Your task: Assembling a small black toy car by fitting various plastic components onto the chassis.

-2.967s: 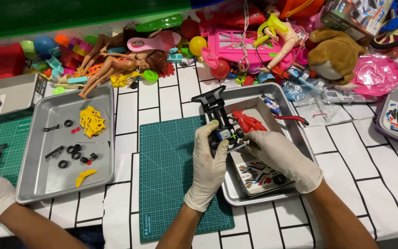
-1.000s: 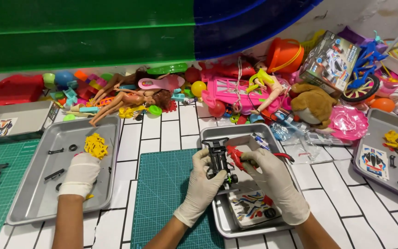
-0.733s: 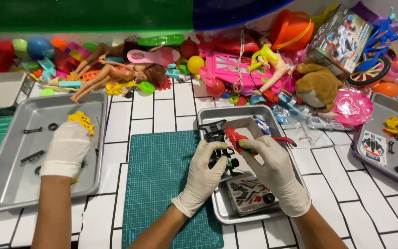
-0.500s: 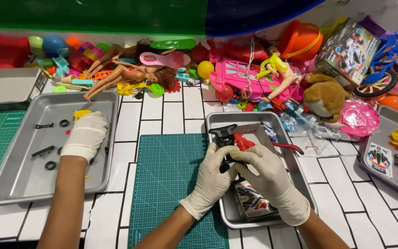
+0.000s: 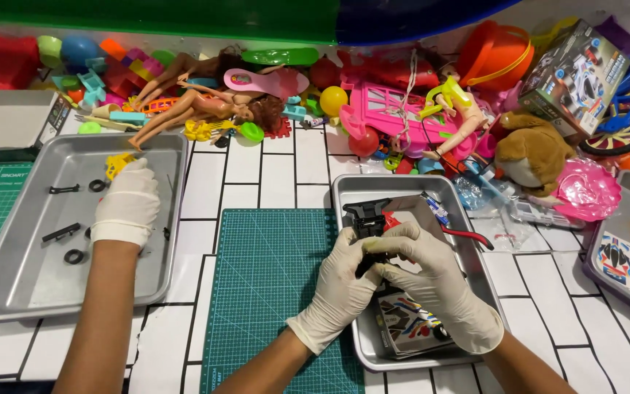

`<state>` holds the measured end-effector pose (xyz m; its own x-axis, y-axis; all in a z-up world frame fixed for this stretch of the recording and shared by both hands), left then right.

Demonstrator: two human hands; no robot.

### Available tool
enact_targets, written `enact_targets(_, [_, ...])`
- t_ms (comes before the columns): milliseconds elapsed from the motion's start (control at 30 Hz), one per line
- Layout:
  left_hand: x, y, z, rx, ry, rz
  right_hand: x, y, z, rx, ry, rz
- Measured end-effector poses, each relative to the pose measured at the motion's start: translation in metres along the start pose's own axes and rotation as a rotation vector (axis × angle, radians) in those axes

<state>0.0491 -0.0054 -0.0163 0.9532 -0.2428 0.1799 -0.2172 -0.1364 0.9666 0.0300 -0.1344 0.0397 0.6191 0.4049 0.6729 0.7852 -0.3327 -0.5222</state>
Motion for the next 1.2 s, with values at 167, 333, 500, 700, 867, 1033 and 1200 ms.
enact_targets(167, [0.003,0.008,-0.004,-0.046,0.029,-0.025,0.006,0.024,-0.026,0.008,0.034,0.041])
enact_targets(333, [0.006,0.009,-0.01,-0.17,0.049,-0.112,0.002,0.045,-0.029,-0.034,0.079,0.125])
enact_targets(500, [0.009,-0.004,-0.01,-0.239,0.014,-0.238,-0.024,0.073,-0.009,-0.275,-0.099,-0.045])
enact_targets(700, [0.009,-0.004,-0.008,-0.265,-0.026,-0.23,-0.021,0.062,-0.007,-0.353,-0.054,-0.213])
enact_targets(867, [0.012,-0.008,-0.006,-0.311,-0.07,-0.282,-0.02,0.055,-0.005,-0.273,-0.02,-0.159])
enact_targets(1033, [0.012,-0.024,0.0,-0.374,-0.064,-0.205,-0.016,0.052,-0.007,-0.373,0.138,-0.141])
enact_targets(1200, [0.013,-0.003,-0.004,-0.347,-0.073,-0.187,-0.013,0.054,-0.011,-0.369,0.137,-0.149])
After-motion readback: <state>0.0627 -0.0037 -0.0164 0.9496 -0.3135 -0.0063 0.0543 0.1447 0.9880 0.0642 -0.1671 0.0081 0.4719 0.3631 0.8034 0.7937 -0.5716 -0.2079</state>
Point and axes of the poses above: each hand's wrist, its own x-axis towards the middle knuckle, its own z-axis out of the palm, y = z × x, the point moved 5 cm from there along x, towards the middle knuckle, and after that the axes turned 12 degrees about -z, right-handed, at the moved point
